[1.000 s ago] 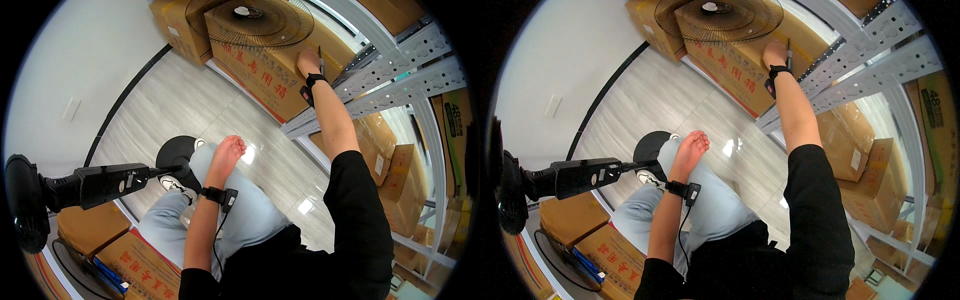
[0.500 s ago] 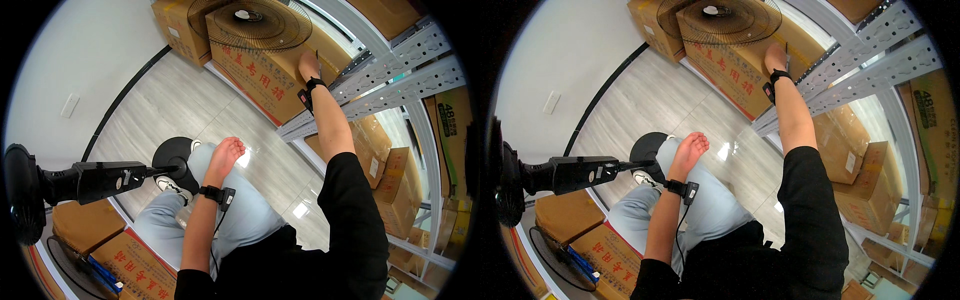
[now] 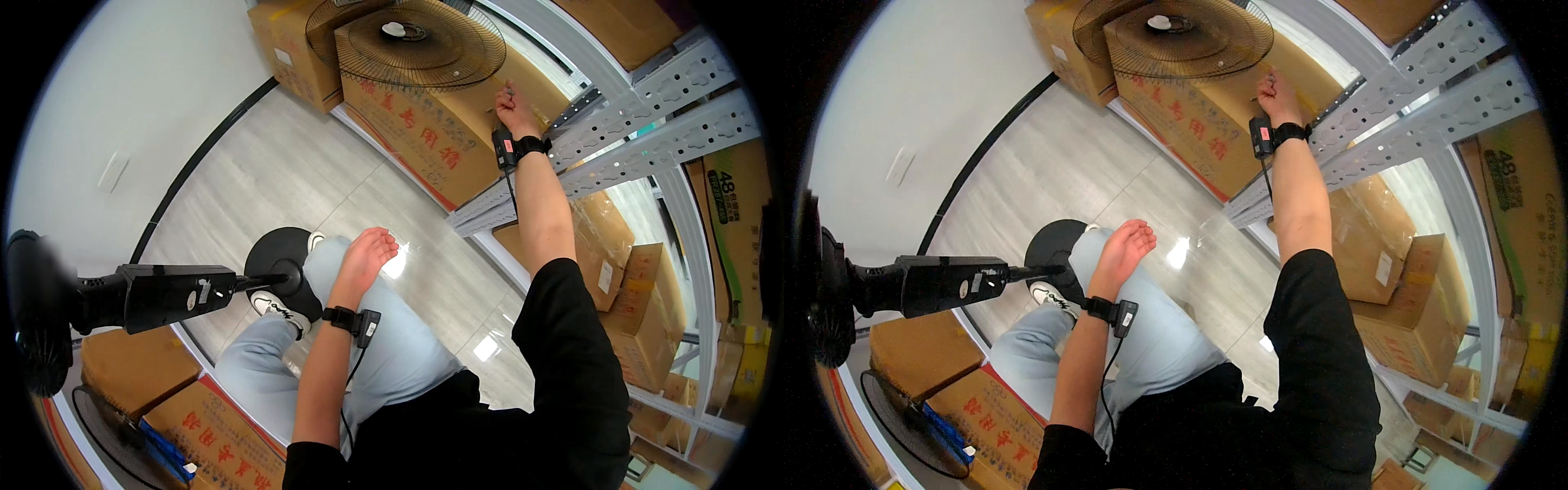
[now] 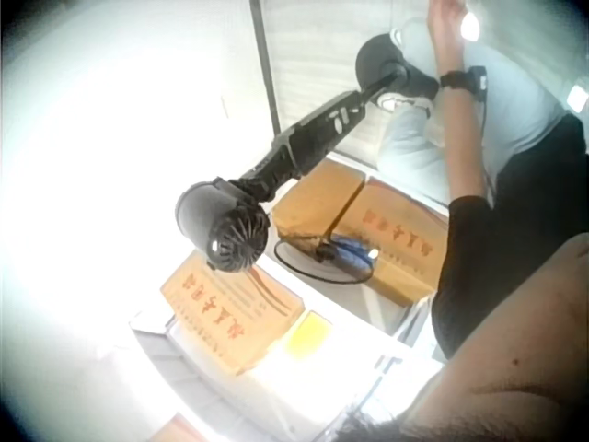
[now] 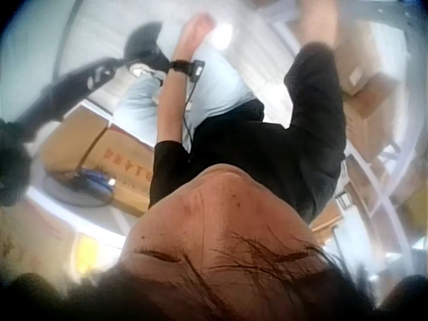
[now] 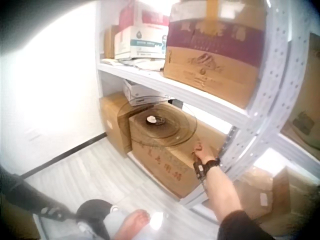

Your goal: The person sits on the floor and uses a screwdriver to open the control housing of a standing fan, adjusts internal wiring, and then closes the housing. The person then reassembles the fan and places it upright.

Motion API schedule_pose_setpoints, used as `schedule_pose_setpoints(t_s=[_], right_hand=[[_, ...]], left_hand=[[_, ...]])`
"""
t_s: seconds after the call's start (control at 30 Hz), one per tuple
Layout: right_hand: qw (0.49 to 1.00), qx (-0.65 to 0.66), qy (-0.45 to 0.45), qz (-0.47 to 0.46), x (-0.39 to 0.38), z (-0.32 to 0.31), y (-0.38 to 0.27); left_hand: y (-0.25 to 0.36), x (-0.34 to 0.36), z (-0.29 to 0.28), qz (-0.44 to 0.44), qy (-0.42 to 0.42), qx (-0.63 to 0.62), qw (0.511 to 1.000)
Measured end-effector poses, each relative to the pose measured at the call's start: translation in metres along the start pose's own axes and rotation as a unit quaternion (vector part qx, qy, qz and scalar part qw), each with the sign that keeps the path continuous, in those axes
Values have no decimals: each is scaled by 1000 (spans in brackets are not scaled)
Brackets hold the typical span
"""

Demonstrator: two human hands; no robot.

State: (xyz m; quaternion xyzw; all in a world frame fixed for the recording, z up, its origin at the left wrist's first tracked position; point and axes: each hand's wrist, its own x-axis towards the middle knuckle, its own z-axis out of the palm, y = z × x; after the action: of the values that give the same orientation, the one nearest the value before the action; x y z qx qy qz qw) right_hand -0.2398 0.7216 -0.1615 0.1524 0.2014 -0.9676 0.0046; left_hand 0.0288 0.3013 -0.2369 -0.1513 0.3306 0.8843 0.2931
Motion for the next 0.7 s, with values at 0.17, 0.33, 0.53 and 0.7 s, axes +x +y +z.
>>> schedule_pose_setpoints(t_s=[0.17,0.33,0.53,0.7], right_hand=[[988,120,-96,9,-12,1,6],[990,80,-80,-79,-19,11,10],[993,28,-57,-95,-24,23,14],[991,-106,-80,-16,-37,38,24]], left_hand=[[0,0,1,0,1,0,1000],[0,2,2,-2,-1,2,1000],[-2,4,2,7,-10,0,1000],[-2,10,2,2,-28,-55,998]])
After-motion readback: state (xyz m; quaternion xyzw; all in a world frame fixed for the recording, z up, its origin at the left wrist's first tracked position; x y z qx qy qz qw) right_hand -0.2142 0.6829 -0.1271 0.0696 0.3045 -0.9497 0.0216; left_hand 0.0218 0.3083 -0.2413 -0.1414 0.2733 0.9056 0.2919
